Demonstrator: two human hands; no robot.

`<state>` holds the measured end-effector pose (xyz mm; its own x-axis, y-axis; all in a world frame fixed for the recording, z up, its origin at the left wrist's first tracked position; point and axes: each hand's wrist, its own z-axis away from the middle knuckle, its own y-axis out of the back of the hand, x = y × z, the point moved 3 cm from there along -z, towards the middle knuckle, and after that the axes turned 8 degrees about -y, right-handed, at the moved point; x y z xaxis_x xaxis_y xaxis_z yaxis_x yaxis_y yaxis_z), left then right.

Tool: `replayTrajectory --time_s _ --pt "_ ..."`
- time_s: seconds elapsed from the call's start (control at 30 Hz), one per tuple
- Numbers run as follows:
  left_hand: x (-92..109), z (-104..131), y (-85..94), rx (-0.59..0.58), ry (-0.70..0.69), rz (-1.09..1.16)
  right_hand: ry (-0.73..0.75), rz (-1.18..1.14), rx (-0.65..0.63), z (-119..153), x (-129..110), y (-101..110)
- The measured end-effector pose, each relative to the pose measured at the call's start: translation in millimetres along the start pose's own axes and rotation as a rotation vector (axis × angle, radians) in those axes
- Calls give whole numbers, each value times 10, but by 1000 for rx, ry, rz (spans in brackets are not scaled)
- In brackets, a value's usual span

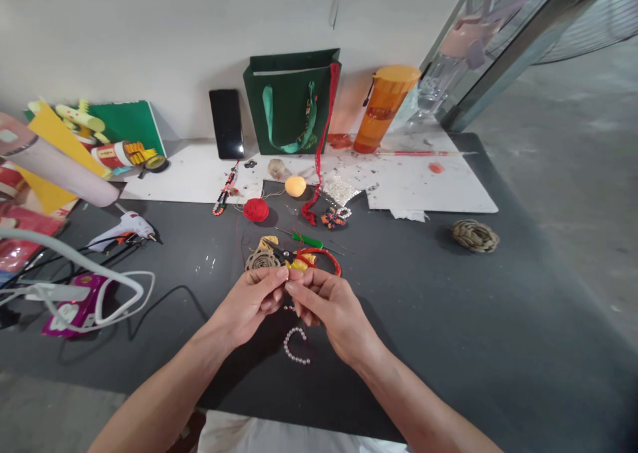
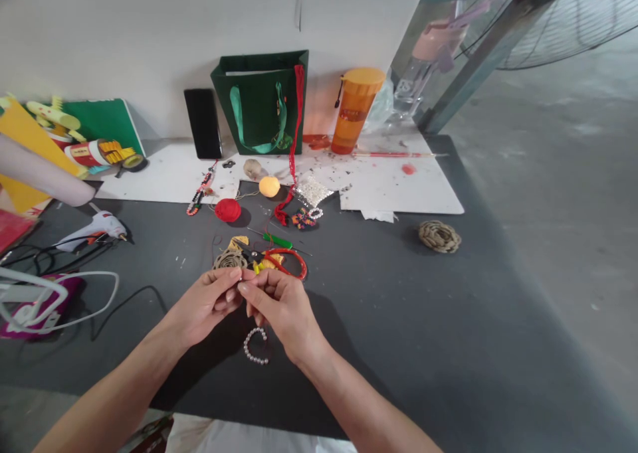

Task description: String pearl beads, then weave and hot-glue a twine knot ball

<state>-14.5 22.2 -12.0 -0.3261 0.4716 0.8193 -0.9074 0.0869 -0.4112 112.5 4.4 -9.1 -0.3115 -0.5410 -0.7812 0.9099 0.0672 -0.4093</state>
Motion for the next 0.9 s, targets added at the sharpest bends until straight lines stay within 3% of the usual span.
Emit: replayTrajectory --time_s 0.63,0.9 --pt "-4 0 -3 -35 10 -1 -13 5 -18 -2 11 -1" --pt "27 12 0 -61 -63 -101 -48 -37 -43 -19 46 18"
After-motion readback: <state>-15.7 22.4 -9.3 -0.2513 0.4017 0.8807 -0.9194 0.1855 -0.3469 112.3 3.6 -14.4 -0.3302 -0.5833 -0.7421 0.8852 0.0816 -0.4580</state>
